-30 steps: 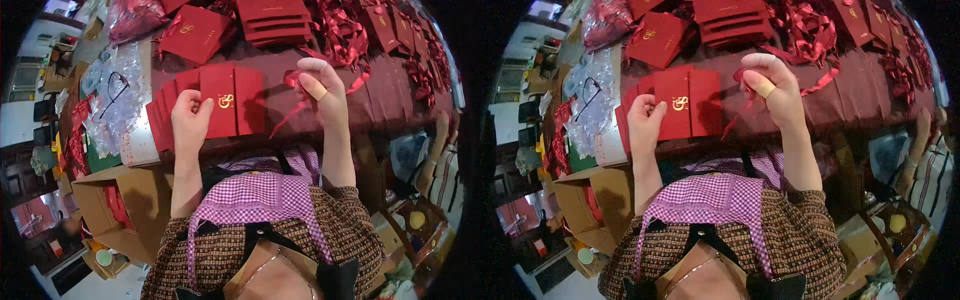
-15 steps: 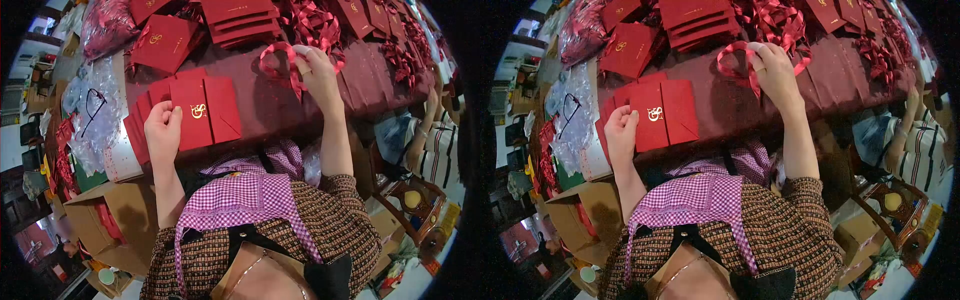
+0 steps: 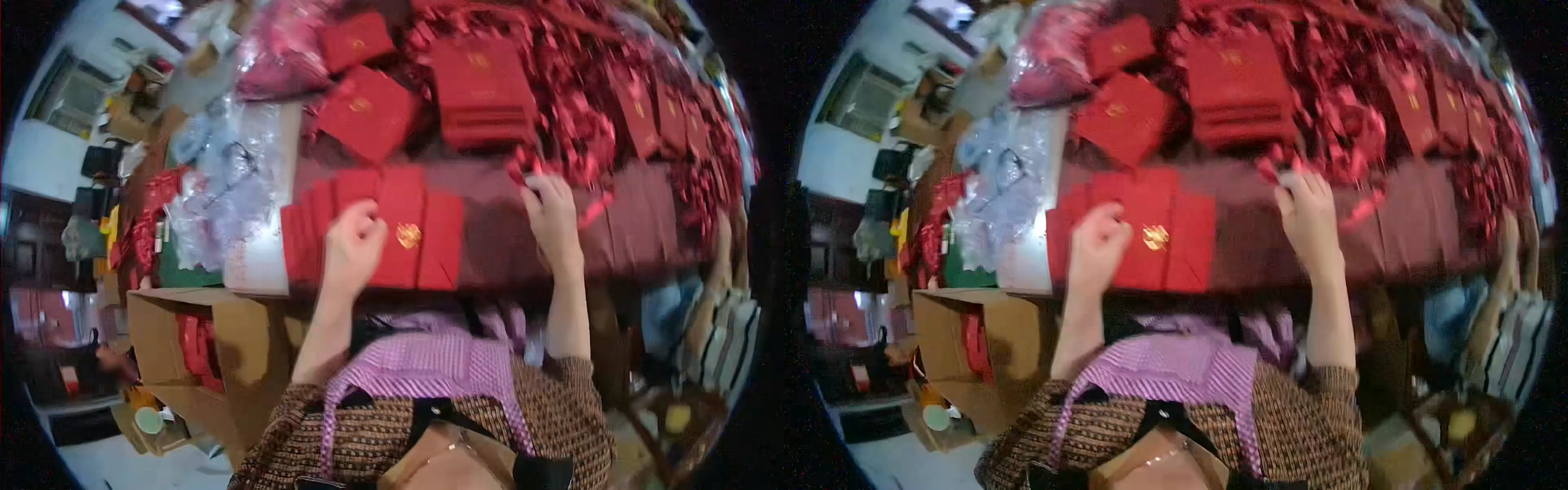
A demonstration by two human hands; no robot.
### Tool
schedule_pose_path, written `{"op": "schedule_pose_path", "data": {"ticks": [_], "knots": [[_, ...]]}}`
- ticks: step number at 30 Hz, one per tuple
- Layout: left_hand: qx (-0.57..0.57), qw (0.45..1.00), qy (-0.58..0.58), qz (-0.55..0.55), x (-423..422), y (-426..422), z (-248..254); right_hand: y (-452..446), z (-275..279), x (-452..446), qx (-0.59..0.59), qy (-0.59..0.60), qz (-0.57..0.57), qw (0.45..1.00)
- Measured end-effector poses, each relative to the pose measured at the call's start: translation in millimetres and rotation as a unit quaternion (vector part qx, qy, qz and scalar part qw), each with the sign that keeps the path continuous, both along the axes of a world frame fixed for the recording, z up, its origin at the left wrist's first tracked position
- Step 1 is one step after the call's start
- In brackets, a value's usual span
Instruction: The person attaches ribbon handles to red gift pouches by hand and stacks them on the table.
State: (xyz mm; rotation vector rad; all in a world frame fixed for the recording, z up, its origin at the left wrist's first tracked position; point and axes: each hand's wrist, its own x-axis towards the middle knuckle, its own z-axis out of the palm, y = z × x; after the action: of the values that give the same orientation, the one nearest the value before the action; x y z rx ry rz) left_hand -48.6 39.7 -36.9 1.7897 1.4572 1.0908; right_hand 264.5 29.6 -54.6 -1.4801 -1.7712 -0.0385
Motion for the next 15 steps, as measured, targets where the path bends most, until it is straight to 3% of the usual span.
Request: {"op": "schedule_pose_path", "data": {"ticks": [2, 4, 6, 7, 9, 10, 11, 14, 15], "knots": [[-0.036, 0.999, 0.004, 0.012, 5, 0, 13, 4, 6, -5, -0.004, 0.045, -0.018, 0.999], [-0.085, 0.996, -0.036, 0.003, 3, 0, 12, -1, 22, -16, -0.143, 0.125, -0.036, 0.981], [-0.052, 0.999, -0.013, 0.008, 4, -1, 8, 0, 20, -23, -0.103, 0.17, 0.011, 0.98], [-0.082, 0.997, -0.016, -0.001, 2, -2, 7, 3, 18, -26, -0.012, 0.153, 0.055, 0.987], [-0.091, 0.995, -0.038, -0.004, 1, -2, 6, -6, 25, -26, -0.197, 0.366, 0.085, 0.906], [-0.103, 0.993, -0.059, -0.008, 1, -2, 4, -7, 25, -25, -0.235, 0.428, 0.09, 0.868], [-0.103, 0.993, -0.059, -0.009, 1, -2, 2, -9, 27, -26, -0.235, 0.428, 0.088, 0.868], [-0.093, 0.994, -0.047, -0.01, 0, -3, 1, -13, 28, -29, -0.262, 0.551, 0.159, 0.776], [-0.099, 0.994, -0.049, -0.012, 1, -3, 3, -14, 28, -30, -0.263, 0.551, 0.159, 0.776]]}}
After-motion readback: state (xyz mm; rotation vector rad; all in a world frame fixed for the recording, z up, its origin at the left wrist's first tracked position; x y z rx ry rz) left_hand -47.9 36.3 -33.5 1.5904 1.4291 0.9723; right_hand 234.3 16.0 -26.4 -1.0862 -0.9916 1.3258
